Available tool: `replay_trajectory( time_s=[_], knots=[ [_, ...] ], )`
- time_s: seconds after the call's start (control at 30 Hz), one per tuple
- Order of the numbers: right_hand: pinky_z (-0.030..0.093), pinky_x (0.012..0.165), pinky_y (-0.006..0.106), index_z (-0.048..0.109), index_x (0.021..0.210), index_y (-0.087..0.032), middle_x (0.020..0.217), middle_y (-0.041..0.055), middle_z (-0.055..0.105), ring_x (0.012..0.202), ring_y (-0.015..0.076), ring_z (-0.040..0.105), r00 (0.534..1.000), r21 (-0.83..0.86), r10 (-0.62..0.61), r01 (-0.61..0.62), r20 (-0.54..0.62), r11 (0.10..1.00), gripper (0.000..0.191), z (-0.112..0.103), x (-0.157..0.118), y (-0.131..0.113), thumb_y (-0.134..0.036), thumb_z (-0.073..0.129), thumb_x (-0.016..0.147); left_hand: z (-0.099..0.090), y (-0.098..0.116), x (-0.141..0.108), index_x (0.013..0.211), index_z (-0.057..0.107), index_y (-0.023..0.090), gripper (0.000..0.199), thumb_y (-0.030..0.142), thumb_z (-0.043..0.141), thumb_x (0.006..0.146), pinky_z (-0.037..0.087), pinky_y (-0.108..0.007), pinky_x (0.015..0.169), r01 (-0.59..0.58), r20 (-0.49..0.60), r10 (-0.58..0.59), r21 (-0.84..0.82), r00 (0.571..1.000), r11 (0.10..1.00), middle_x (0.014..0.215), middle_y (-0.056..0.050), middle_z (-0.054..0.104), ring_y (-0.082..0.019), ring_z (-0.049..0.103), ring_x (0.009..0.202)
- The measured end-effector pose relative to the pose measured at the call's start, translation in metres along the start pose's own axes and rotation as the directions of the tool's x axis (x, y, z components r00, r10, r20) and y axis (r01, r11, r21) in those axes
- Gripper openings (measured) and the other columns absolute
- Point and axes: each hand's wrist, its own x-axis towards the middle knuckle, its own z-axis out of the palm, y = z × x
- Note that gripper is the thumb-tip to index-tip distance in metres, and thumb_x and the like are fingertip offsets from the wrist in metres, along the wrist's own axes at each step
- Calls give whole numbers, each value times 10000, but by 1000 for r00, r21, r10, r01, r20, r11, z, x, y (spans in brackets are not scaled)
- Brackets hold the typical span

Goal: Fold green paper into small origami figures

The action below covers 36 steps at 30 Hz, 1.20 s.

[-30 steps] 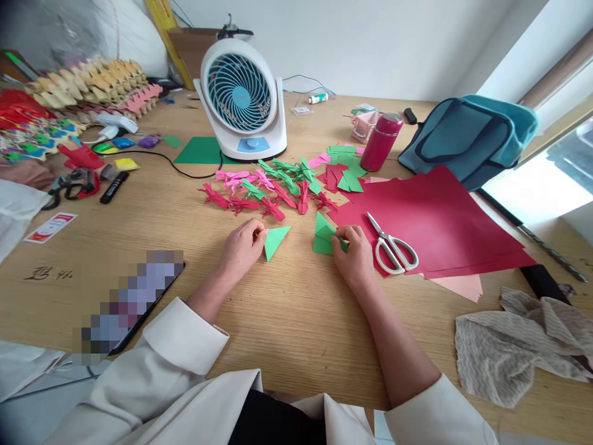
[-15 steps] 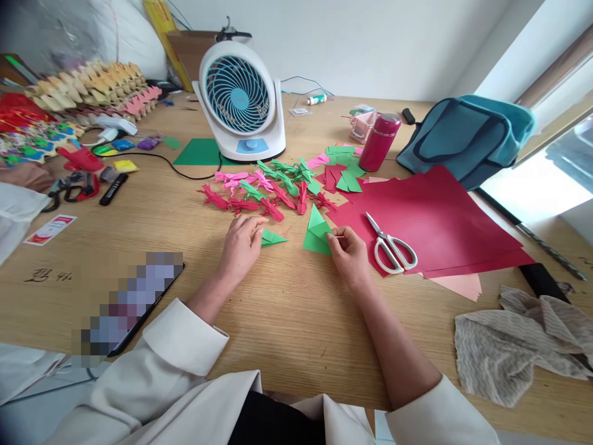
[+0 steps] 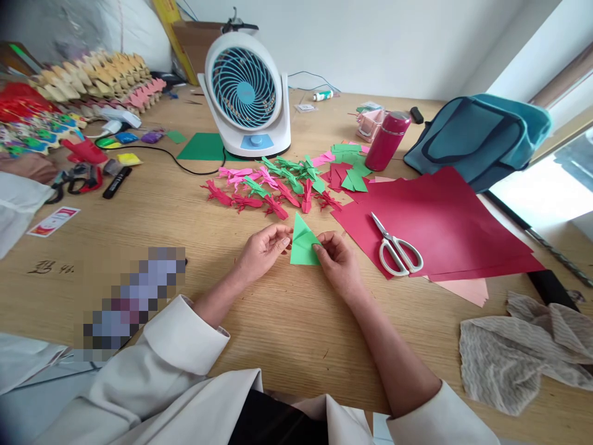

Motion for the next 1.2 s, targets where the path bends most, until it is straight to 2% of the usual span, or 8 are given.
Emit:
replay_trajectory(
  time_s=[0.17,0.3,0.57,0.73,0.83,0.97,1.1,1.2],
  knots=[
    [420,587,271,543,1038,-258,809,-17,518,671,138,490,998,13,-46,46,38,999,258,3,-2,-1,-401,653,854,1,2,0,1045,581,155,266,348,616,867,524,-246,730,14,66,-9,-75,998,997,869,-38,656,-153,645,825],
    [406,570,271,524,1069,-256,801,-20,507,658,138,483,997,-10,-53,54,54,999,272,5,-4,-4,-404,632,868,6,-1,-2,1006,575,159,276,349,667,827,516,-261,751,43,91,-34,-92,995,995,910,-42,682,-159,644,828],
    [367,541,267,526,1058,-266,777,-26,514,642,138,476,992,-15,-47,50,114,999,227,9,-8,-6,-390,617,891,7,0,0,847,556,174,139,257,649,785,466,-232,669,74,18,-73,-53,997,996,788,11,630,-126,585,723],
    [348,507,259,529,1056,-260,731,-32,533,598,133,466,989,24,-13,9,148,1000,255,9,-10,-10,-436,620,895,5,1,2,893,581,163,150,256,637,789,472,-230,707,91,9,-91,-153,996,984,841,0,663,-122,605,753],
    [412,555,268,539,1074,-261,706,-40,531,606,135,497,988,74,-13,2,152,997,251,7,-11,-10,-447,597,916,4,0,2,914,600,157,157,248,649,796,474,-233,758,90,6,-91,-266,996,960,870,-2,666,-118,609,787],
    [509,698,310,555,1074,-270,804,-12,587,728,157,585,989,96,-26,12,145,995,252,5,-9,-11,-456,608,913,6,3,0,944,631,156,201,263,707,791,469,-228,800,189,123,-148,-463,981,866,886,2,670,-109,618,821],
    [534,877,368,578,1132,-282,1159,67,622,1090,234,599,978,72,-46,32,205,997,378,4,-9,-16,-502,683,842,10,8,-5,908,638,173,322,338,829,707,464,-229,787,334,290,-190,-611,938,717,891,-3,677,-121,633,838],
    [546,910,400,597,1213,-307,1310,70,586,1189,264,573,957,95,0,-29,290,995,447,4,-11,-19,-493,710,822,14,14,-9,866,648,170,363,354,877,653,470,-239,772,418,400,-187,-636,897,649,918,-31,681,-149,636,885]
  ],
)
